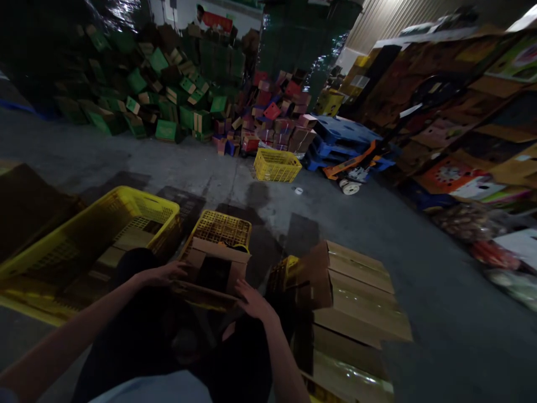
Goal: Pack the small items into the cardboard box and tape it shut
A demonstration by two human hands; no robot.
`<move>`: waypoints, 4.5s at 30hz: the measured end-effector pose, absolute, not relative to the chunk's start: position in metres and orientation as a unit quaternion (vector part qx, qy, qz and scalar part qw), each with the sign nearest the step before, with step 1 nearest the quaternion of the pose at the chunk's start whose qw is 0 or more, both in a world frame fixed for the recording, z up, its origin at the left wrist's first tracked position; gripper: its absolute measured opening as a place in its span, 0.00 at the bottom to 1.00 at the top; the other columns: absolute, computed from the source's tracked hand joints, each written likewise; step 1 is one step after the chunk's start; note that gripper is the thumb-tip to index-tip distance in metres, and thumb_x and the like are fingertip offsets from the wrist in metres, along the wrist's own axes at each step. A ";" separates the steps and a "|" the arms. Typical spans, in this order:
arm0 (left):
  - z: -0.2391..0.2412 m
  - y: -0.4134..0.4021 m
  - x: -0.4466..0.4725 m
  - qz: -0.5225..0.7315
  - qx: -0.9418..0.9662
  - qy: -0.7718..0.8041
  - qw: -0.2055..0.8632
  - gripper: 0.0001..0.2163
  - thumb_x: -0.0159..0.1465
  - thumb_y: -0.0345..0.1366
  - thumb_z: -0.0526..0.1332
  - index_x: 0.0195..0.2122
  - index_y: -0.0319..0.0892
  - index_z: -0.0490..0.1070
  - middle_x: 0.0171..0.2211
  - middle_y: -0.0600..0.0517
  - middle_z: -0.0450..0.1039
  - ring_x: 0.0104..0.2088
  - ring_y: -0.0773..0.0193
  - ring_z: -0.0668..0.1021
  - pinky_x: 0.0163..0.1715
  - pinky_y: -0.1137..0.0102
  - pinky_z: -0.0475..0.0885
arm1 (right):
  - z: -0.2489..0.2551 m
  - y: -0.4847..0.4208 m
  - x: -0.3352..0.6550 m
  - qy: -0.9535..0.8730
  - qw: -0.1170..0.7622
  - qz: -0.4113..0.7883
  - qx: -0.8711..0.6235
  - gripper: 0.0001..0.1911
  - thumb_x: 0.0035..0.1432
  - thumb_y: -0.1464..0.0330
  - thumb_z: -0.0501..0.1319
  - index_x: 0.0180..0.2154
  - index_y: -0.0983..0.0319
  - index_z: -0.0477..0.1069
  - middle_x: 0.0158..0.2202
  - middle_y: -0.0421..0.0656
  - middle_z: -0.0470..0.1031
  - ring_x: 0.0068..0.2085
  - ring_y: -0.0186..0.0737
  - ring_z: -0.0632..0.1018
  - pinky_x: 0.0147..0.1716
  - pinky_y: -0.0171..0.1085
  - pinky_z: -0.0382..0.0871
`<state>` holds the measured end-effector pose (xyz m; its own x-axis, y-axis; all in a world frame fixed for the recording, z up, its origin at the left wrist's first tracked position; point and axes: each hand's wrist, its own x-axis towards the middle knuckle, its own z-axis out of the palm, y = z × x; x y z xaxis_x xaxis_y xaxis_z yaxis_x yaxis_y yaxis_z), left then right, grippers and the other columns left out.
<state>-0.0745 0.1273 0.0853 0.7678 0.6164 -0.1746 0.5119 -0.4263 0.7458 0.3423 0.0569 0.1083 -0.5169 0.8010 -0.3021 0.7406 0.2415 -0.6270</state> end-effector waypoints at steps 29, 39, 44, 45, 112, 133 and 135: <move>0.047 0.094 -0.055 0.230 0.729 0.472 0.439 0.25 0.68 0.39 0.55 0.66 0.40 0.60 0.68 0.41 0.59 0.69 0.52 0.60 0.67 0.56 0.55 | 0.085 0.044 0.330 -0.661 0.261 0.394 -0.582 0.23 0.60 0.63 0.58 0.56 0.60 0.72 0.61 0.50 0.72 0.62 0.50 0.72 0.60 0.52 0.67; 0.018 0.064 -0.017 0.373 0.638 0.560 0.375 0.22 0.68 0.33 0.49 0.64 0.43 0.52 0.64 0.41 0.62 0.66 0.58 0.65 0.65 0.59 0.60 | 0.075 0.031 0.312 -0.565 0.355 0.432 -0.607 0.27 0.60 0.59 0.58 0.59 0.60 0.68 0.60 0.51 0.72 0.61 0.51 0.72 0.60 0.50 0.67; 0.001 0.061 -0.011 0.446 0.624 0.557 0.320 0.20 0.69 0.37 0.51 0.61 0.42 0.55 0.60 0.40 0.67 0.62 0.56 0.71 0.63 0.57 0.64 | 0.074 0.024 0.304 -0.489 0.424 0.448 -0.617 0.36 0.58 0.62 0.61 0.66 0.57 0.57 0.61 0.49 0.71 0.56 0.49 0.76 0.54 0.47 0.72; -0.002 0.061 -0.012 0.454 0.621 0.558 0.311 0.19 0.69 0.37 0.51 0.60 0.42 0.57 0.59 0.40 0.69 0.60 0.55 0.73 0.62 0.57 0.65 | 0.073 0.024 0.303 -0.479 0.431 0.448 -0.620 0.35 0.57 0.63 0.62 0.65 0.57 0.59 0.59 0.48 0.73 0.54 0.49 0.77 0.53 0.46 0.73; 0.012 0.097 -0.019 0.418 0.523 0.645 0.368 0.29 0.51 0.35 0.64 0.57 0.38 0.69 0.53 0.41 0.76 0.56 0.46 0.76 0.58 0.52 0.69 | 0.026 0.049 0.310 -0.505 0.458 0.261 -0.683 0.27 0.52 0.62 0.63 0.54 0.60 0.70 0.57 0.52 0.69 0.59 0.52 0.70 0.62 0.52 0.62; 0.028 0.077 0.005 0.338 0.722 0.558 0.230 0.27 0.60 0.26 0.56 0.62 0.43 0.67 0.68 0.43 0.58 0.70 0.49 0.57 0.67 0.51 0.57 | 0.036 0.047 0.304 -0.407 0.451 0.393 -0.690 0.27 0.47 0.59 0.66 0.50 0.60 0.76 0.50 0.48 0.80 0.51 0.54 0.79 0.51 0.49 0.75; 0.032 0.068 0.022 0.294 0.780 0.504 0.224 0.27 0.63 0.30 0.57 0.65 0.43 0.64 0.69 0.43 0.57 0.71 0.49 0.54 0.67 0.51 0.58 | 0.035 0.048 0.305 -0.405 0.456 0.380 -0.696 0.27 0.46 0.60 0.66 0.49 0.61 0.76 0.50 0.48 0.80 0.52 0.54 0.79 0.52 0.49 0.74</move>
<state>0.0222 0.0684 0.0316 0.3188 0.9188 0.2326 0.6554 -0.3910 0.6462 0.3050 0.0475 0.0347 0.3830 0.9098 -0.1598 0.2170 -0.2568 -0.9418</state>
